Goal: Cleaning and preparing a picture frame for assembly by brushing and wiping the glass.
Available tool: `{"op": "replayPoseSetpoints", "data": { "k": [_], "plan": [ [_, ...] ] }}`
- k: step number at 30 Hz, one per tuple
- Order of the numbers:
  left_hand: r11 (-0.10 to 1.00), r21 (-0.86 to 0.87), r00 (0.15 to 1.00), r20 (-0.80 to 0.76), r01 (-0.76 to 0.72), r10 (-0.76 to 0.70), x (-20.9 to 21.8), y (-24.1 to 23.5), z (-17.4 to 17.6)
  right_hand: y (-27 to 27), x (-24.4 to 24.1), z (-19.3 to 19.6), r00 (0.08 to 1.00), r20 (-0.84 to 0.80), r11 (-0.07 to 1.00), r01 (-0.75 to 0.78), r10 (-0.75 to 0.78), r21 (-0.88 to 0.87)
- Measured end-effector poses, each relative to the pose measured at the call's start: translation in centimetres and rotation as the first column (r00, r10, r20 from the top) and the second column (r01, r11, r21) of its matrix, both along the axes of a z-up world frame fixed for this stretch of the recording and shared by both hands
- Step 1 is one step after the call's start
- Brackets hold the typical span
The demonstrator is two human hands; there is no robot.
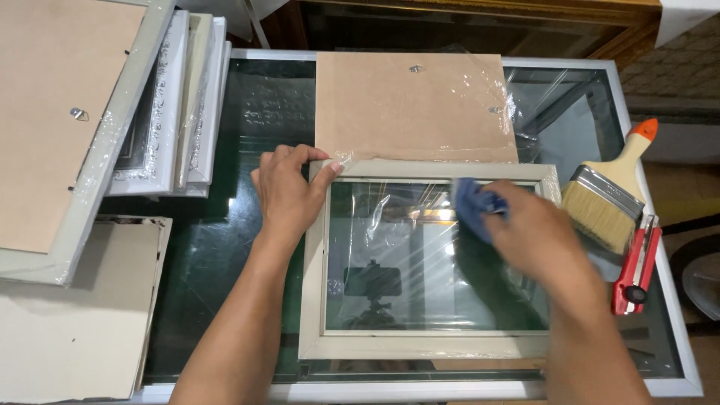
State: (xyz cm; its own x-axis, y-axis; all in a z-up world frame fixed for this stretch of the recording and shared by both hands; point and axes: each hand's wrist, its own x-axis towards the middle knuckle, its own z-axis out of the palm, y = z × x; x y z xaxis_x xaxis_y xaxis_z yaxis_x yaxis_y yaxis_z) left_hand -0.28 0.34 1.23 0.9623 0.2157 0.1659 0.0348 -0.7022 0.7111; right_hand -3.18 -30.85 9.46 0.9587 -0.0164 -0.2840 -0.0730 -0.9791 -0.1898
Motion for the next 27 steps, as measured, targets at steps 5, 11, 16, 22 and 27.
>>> {"op": "replayPoseSetpoints", "data": {
  "k": [5, 11, 16, 22, 27],
  "plan": [
    [1.0, -0.012, 1.0, -0.022, 0.003, -0.004, -0.1, -0.1, 0.3, 3.1, -1.0, -0.1, 0.994, 0.044, 0.992, -0.105, 0.102, 0.067],
    [0.992, 0.123, 0.999, 0.043, -0.011, 0.006, 0.1, -0.4, -0.3, 7.7, -6.5, -1.9, 0.747, 0.066, 0.693, -0.642, 0.661, 0.328],
    [0.993, 0.119, 0.999, 0.049, -0.01, 0.004, 0.1, -0.4, -0.3, 6.5, -5.1, -0.7, 0.781, 0.02, 0.716, -0.583, 0.625, 0.384],
    [0.994, 0.113, 1.0, 0.009, -0.014, 0.013, 0.1, -0.5, 0.1, 3.0, 0.3, 3.9, 0.922, -0.337, 0.981, 0.193, -0.19, -0.027],
    [0.995, 0.101, 1.0, 0.027, -0.013, 0.011, 0.0, -0.6, 0.2, 1.6, -0.4, -0.4, 0.999, -0.045, 0.999, 0.027, -0.025, 0.046]
  ]
}}
